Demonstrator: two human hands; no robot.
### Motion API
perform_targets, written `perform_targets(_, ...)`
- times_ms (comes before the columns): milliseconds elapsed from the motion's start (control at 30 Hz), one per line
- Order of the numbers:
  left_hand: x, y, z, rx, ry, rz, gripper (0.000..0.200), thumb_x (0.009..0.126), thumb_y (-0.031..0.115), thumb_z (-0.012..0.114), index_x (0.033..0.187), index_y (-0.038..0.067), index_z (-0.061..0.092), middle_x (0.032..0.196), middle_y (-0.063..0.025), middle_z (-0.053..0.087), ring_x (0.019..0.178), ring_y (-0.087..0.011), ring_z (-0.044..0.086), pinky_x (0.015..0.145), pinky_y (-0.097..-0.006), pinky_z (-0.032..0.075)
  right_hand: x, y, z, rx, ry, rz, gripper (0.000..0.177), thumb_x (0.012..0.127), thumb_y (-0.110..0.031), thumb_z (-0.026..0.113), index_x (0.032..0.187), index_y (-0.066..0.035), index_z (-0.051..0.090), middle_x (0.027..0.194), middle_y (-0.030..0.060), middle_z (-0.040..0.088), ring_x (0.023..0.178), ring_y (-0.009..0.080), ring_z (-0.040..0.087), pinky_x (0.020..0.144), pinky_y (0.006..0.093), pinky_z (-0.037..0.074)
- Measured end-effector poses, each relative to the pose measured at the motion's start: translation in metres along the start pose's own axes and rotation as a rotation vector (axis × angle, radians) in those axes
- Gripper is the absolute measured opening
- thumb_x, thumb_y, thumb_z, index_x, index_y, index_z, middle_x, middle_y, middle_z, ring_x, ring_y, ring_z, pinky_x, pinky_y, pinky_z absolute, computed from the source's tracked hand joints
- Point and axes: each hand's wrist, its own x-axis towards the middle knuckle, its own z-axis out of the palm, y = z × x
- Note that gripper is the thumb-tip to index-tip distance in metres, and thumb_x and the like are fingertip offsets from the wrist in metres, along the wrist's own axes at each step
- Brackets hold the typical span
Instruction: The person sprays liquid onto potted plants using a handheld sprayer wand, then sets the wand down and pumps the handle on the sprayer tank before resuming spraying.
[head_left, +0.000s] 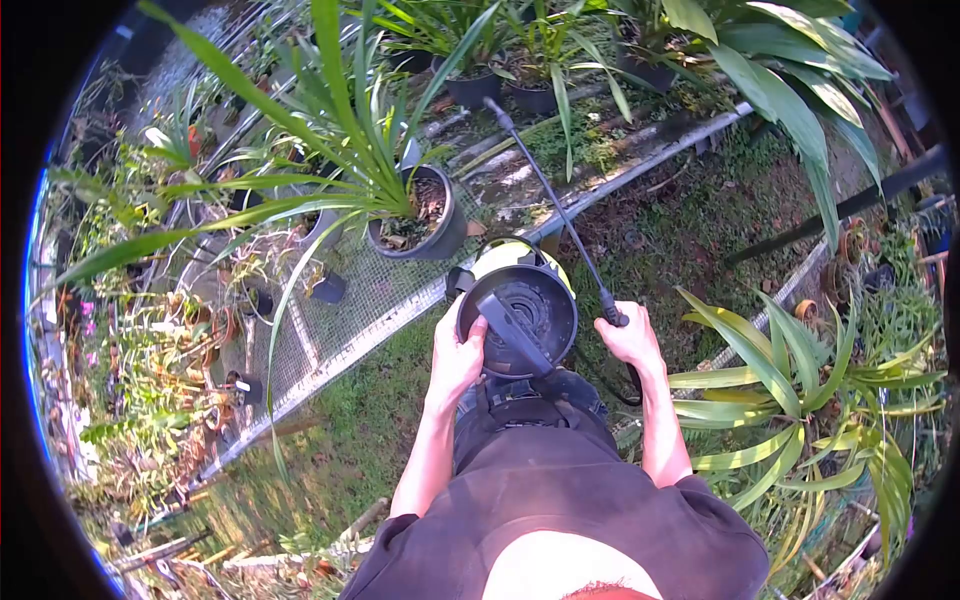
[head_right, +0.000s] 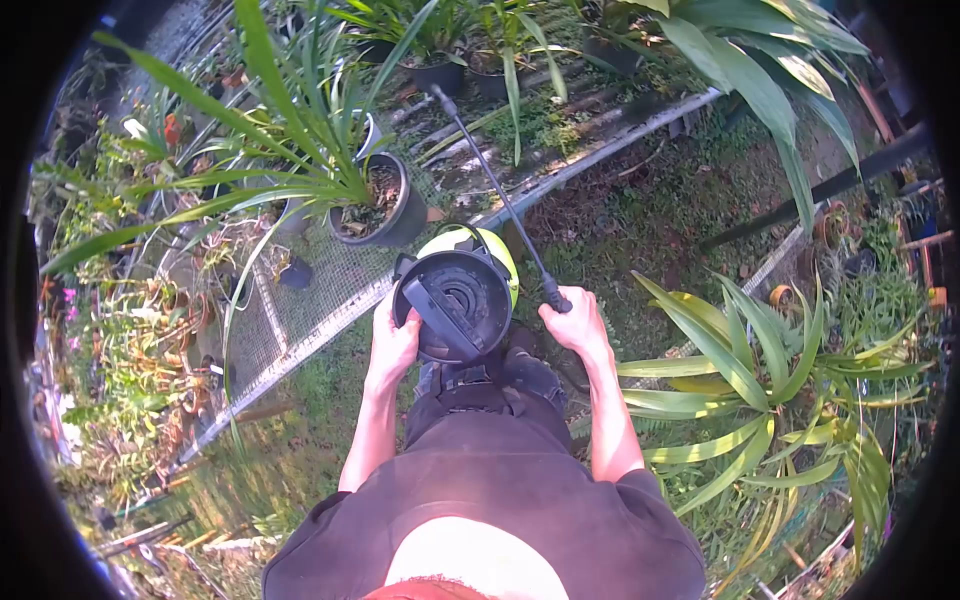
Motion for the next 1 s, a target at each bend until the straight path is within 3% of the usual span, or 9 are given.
perform_targets(67, -0.005, 0.0, -0.005, -0.034, 0.018, -0.004, 0.038, 0.096, -0.002, 0.056, 0.134, -0.003, 0.056, 0.118, -0.0124, 0.069, 0.11, -0.0194, 0.062, 0.102, -0.0329, 0.045, -0.003, 0.004, 0.009, 0.046, 0.042, -0.025, 0.026, 0.075, -0.016, 0.066, 0.067, 0.003, 0.05, 0.055, 0.0147, 0.047, 0.052, 0.0178, 0.047, 0.055, 0.0413, 0.042)
perform_targets(200, -0.021, -0.012, -0.016, -0.074, 0.074, -0.033, 0.036, 0.096, 0.001, 0.057, 0.132, -0.004, 0.057, 0.116, -0.0116, 0.069, 0.108, -0.019, 0.062, 0.101, -0.0326, 0.046, -0.017, -0.016, -0.016, -0.156, -0.19, 0.009, 0.028, 0.073, -0.02, 0.066, 0.067, 0.003, 0.05, 0.055, 0.016, 0.049, 0.053, 0.0205, 0.05, 0.057, 0.0412, 0.044)
perform_targets(300, -0.032, -0.015, -0.025, -0.035, 0.106, -0.015, 0.036, 0.096, 0.004, 0.058, 0.131, -0.003, 0.057, 0.115, -0.0115, 0.069, 0.107, -0.0187, 0.062, 0.099, -0.0327, 0.047, -0.028, 0.007, 0.007, -0.044, -0.083, -0.017, 0.028, 0.073, -0.021, 0.065, 0.068, 0.003, 0.052, 0.057, 0.0174, 0.052, 0.054, 0.0215, 0.054, 0.058, 0.0419, 0.045)
perform_targets(367, -0.038, -0.013, -0.03, -0.024, 0.104, -0.015, 0.036, 0.096, 0.004, 0.058, 0.132, -0.003, 0.057, 0.115, -0.0118, 0.069, 0.106, -0.0186, 0.063, 0.099, -0.0327, 0.047, -0.043, -0.032, -0.008, -0.228, -0.208, 0.033, 0.025, 0.074, -0.018, 0.065, 0.068, 0.003, 0.051, 0.055, 0.016, 0.049, 0.051, 0.0231, 0.047, 0.056, 0.0419, 0.043)
perform_targets(433, -0.046, -0.015, -0.037, -0.016, 0.105, 0.001, 0.037, 0.096, 0.003, 0.057, 0.132, -0.002, 0.057, 0.114, -0.0119, 0.069, 0.106, -0.0185, 0.062, 0.099, -0.0325, 0.047, -0.059, -0.031, 0.007, -0.121, -0.112, -0.076, 0.029, 0.078, -0.018, 0.067, 0.065, -0.001, 0.046, 0.052, 0.0073, 0.038, 0.051, 0.0145, 0.038, 0.051, 0.0399, 0.035)
perform_targets(633, -0.068, -0.026, -0.068, -0.03, 0.11, 0.002, 0.038, 0.095, -0.001, 0.057, 0.133, -0.003, 0.057, 0.114, -0.0126, 0.069, 0.107, -0.0186, 0.063, 0.099, -0.0322, 0.047, -0.095, -0.034, 0.045, 0.037, 0.02, -0.244, 0.023, 0.079, -0.009, 0.064, 0.065, 0.001, 0.048, 0.052, 0.0105, 0.043, 0.047, 0.0148, 0.042, 0.048, 0.0366, 0.035)
perform_targets(667, -0.073, -0.027, -0.074, -0.032, 0.11, 0.008, 0.039, 0.094, -0.002, 0.057, 0.133, -0.003, 0.057, 0.115, -0.0133, 0.069, 0.109, -0.019, 0.063, 0.1, -0.0322, 0.047, -0.1, -0.021, 0.059, 0.072, 0.064, -0.286, 0.022, 0.08, -0.004, 0.063, 0.064, -0.001, 0.048, 0.051, 0.0076, 0.043, 0.048, 0.0102, 0.041, 0.047, 0.034, 0.034)
perform_targets(767, -0.087, -0.021, -0.091, 0.015, 0.109, 0.009, 0.039, 0.094, -0.002, 0.057, 0.133, -0.003, 0.057, 0.117, -0.0141, 0.069, 0.111, -0.0201, 0.063, 0.101, -0.0326, 0.046, -0.106, -0.023, 0.08, -0.033, 0.05, -0.248, 0.025, 0.08, -0.004, 0.065, 0.063, -0.001, 0.047, 0.052, 0.0065, 0.044, 0.048, 0.0092, 0.042, 0.047, 0.0343, 0.034)
perform_targets(1000, -0.11, -0.023, -0.134, 0.064, 0.088, 0.034, 0.042, 0.091, -0.001, 0.061, 0.133, -0.003, 0.057, 0.121, -0.0181, 0.069, 0.116, -0.0246, 0.065, 0.104, -0.0356, 0.046, -0.131, -0.035, 0.131, -0.016, 0.039, -0.255, 0.021, 0.079, -0.006, 0.065, 0.065, -0.001, 0.05, 0.051, 0.0116, 0.045, 0.045, 0.0188, 0.045, 0.048, 0.0377, 0.036)
